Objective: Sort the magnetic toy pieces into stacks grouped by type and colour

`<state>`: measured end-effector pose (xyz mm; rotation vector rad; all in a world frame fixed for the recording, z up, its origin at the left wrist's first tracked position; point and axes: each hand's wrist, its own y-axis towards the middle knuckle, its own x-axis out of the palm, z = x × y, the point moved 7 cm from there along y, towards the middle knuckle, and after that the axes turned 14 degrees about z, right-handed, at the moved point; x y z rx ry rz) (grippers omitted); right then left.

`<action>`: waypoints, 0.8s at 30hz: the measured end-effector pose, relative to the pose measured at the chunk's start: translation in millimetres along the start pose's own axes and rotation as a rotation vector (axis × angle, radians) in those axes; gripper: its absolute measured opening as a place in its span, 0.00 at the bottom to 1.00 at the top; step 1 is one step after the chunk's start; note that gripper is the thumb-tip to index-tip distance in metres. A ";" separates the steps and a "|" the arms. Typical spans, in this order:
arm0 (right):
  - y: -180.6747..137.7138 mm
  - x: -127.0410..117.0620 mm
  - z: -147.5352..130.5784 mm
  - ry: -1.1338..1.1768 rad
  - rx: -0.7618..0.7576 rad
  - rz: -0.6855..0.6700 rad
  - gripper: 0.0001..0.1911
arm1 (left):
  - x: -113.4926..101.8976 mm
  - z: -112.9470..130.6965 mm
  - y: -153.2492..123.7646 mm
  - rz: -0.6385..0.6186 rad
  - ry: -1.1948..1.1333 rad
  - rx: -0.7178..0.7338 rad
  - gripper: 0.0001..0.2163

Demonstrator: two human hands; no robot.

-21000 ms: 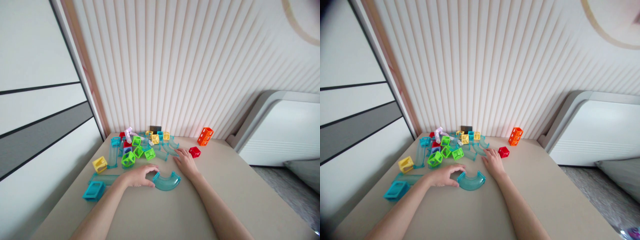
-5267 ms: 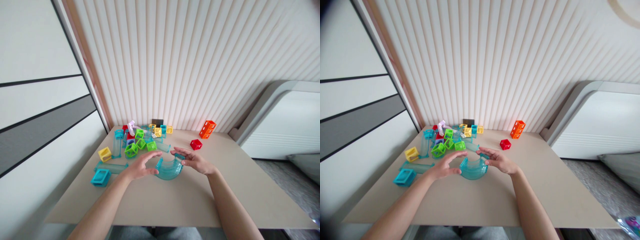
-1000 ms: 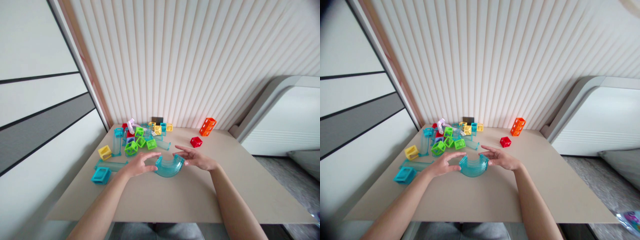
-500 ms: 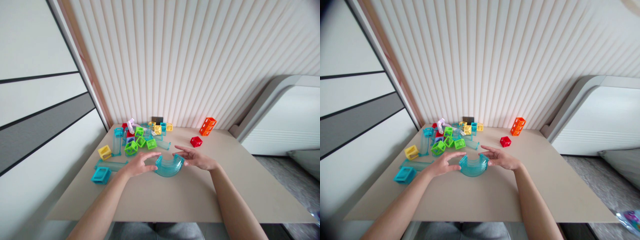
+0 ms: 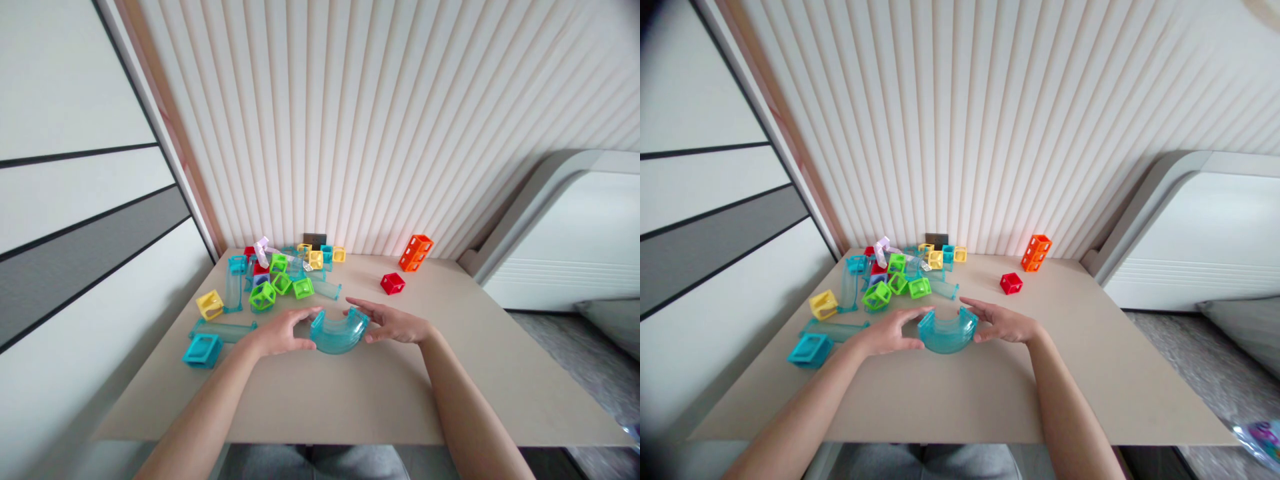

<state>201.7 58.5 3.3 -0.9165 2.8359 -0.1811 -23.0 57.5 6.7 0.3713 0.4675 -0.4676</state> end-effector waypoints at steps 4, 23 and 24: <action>1.0 -0.9 3.5 -0.035 0.011 0.003 0.52 | 5.2 -6.3 -0.1 -0.021 0.058 -0.022 0.35; 4.1 -29.1 1.4 0.056 -0.082 0.188 0.32 | 6.2 -5.5 1.4 -0.015 0.136 0.011 0.29; 8.3 -35.6 4.9 0.020 -0.106 0.286 0.29 | 6.0 -5.8 1.5 -0.013 0.138 0.007 0.28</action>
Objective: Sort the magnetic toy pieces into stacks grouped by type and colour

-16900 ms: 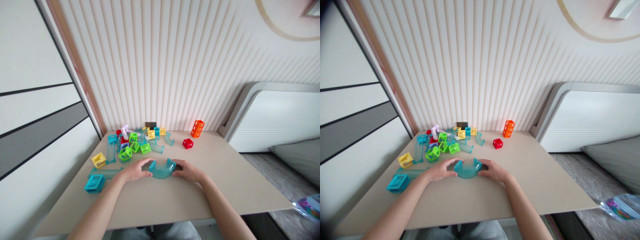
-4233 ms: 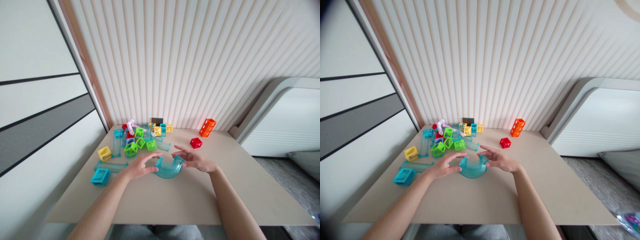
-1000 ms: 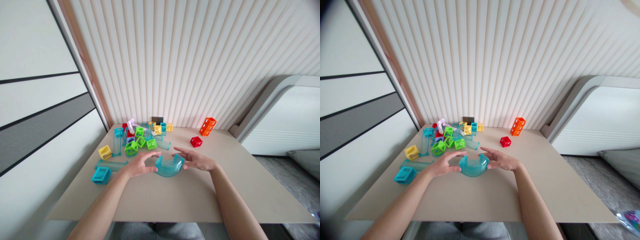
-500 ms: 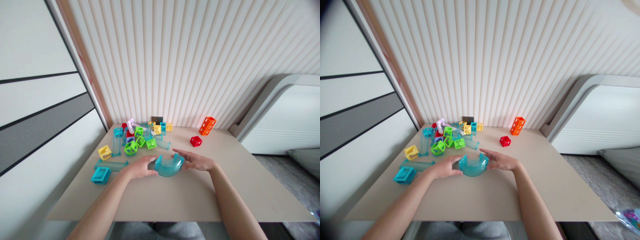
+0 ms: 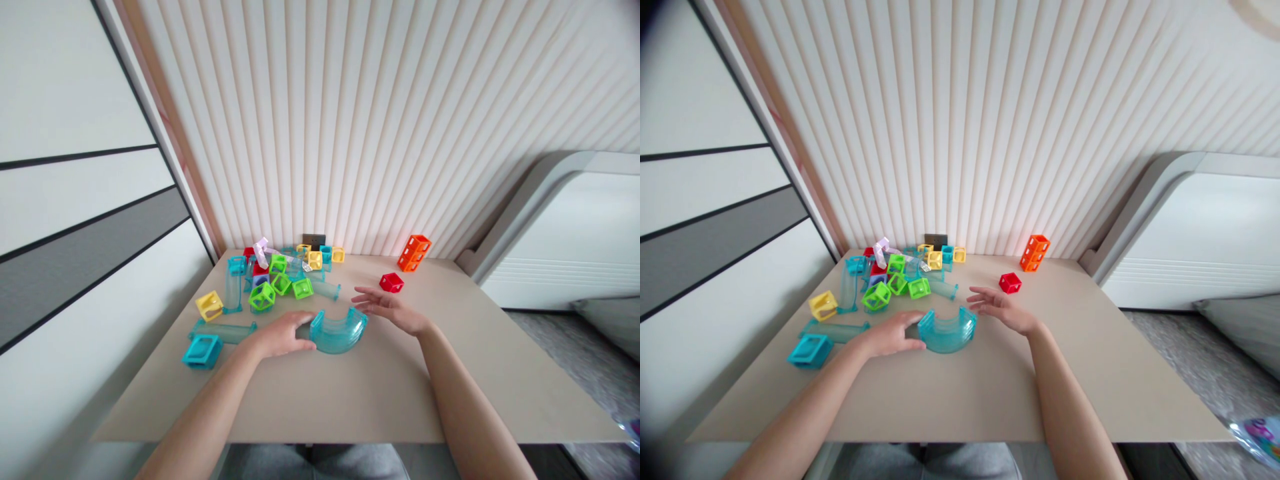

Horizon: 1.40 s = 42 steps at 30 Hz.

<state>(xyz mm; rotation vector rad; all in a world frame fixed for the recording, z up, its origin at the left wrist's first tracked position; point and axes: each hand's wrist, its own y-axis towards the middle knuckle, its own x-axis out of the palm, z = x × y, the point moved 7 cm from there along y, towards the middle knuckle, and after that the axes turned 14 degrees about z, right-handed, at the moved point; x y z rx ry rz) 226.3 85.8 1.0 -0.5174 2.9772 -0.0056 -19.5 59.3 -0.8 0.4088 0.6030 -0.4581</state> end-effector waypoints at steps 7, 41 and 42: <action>24.6 -15.0 26.2 -0.317 -0.160 0.478 0.16 | 1.9 1.2 0.9 -0.033 0.049 -0.009 0.27; 28.7 -8.9 30.3 -0.552 -0.184 0.443 0.15 | 7.1 -3.4 -1.3 -0.081 0.095 -0.064 0.32; 28.8 -8.9 30.3 -0.553 -0.184 0.443 0.15 | 7.0 -3.1 -1.2 -0.080 0.092 -0.062 0.32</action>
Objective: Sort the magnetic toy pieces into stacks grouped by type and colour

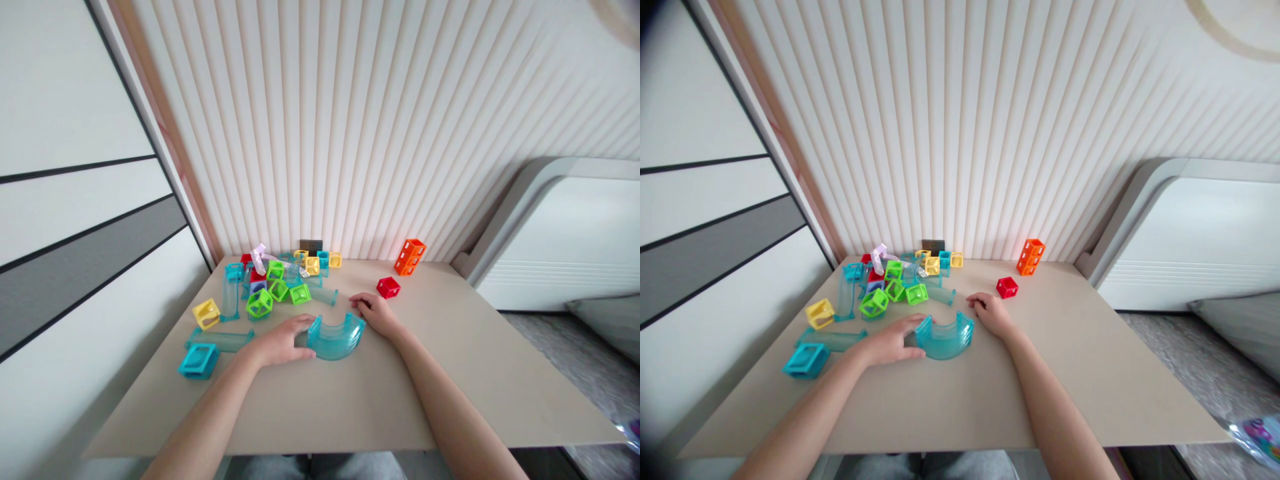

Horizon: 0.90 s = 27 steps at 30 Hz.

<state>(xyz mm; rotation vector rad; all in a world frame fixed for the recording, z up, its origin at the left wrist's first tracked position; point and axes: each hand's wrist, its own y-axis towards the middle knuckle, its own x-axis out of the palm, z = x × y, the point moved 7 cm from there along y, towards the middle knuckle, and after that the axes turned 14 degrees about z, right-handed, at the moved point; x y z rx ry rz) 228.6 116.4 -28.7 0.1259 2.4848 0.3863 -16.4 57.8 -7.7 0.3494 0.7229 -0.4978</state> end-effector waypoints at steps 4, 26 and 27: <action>0.2 0.0 0.0 -0.002 0.000 0.000 0.15 | 0.0 -0.3 0.3 0.002 -0.004 0.006 0.32; 0.3 0.0 -1.0 0.002 0.005 0.004 0.15 | -1.0 1.5 -0.3 0.008 0.009 0.000 0.31; 0.3 -0.1 -1.5 0.002 0.006 0.004 0.16 | -0.9 1.6 -0.1 0.007 0.011 0.005 0.31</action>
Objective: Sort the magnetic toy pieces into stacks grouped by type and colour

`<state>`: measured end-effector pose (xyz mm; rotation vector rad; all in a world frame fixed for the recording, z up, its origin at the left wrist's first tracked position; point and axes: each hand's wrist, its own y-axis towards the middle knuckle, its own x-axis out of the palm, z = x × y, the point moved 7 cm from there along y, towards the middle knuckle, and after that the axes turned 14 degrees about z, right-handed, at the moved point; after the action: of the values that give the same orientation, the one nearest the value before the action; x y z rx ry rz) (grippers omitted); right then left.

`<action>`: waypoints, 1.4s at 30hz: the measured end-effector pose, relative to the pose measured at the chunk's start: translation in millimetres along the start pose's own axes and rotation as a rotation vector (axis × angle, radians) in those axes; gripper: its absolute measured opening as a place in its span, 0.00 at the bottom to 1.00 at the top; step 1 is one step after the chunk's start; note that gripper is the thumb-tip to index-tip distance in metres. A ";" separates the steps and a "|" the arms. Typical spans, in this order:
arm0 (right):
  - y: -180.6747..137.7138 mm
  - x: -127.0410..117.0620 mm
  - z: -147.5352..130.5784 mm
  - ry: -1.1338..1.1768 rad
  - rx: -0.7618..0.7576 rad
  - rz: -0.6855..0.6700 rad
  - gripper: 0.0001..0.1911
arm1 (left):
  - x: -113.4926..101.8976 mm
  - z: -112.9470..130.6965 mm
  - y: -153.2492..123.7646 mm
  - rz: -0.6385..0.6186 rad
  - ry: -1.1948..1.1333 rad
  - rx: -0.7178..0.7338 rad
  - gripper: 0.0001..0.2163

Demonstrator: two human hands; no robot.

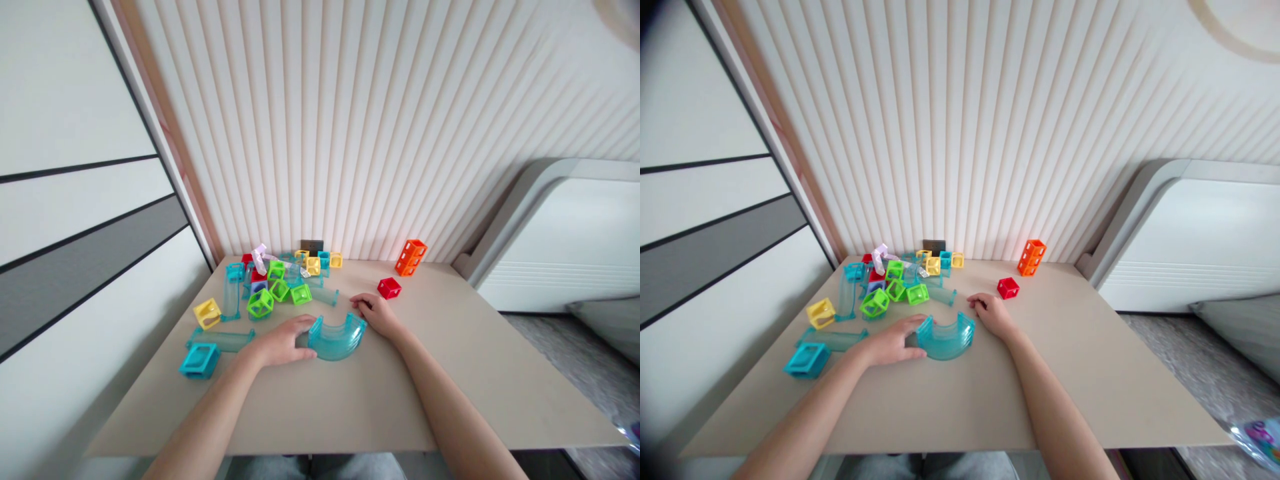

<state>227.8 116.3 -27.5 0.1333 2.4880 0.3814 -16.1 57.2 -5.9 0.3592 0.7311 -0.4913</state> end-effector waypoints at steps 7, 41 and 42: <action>-0.1 -0.8 -1.6 -0.002 0.005 0.000 0.16 | 0.4 -0.1 -0.3 -0.009 0.001 0.009 0.31; 0.2 -1.0 -2.8 -0.002 -0.002 0.000 0.16 | 0.7 -2.3 -0.8 0.005 0.000 -0.013 0.31; 0.3 -0.9 -2.4 -0.002 -0.002 0.000 0.16 | 0.7 -2.5 -0.8 0.007 -0.001 -0.013 0.31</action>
<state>227.1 115.8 -25.0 0.1320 2.4859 0.3840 -17.5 57.5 -8.3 0.3495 0.7317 -0.4800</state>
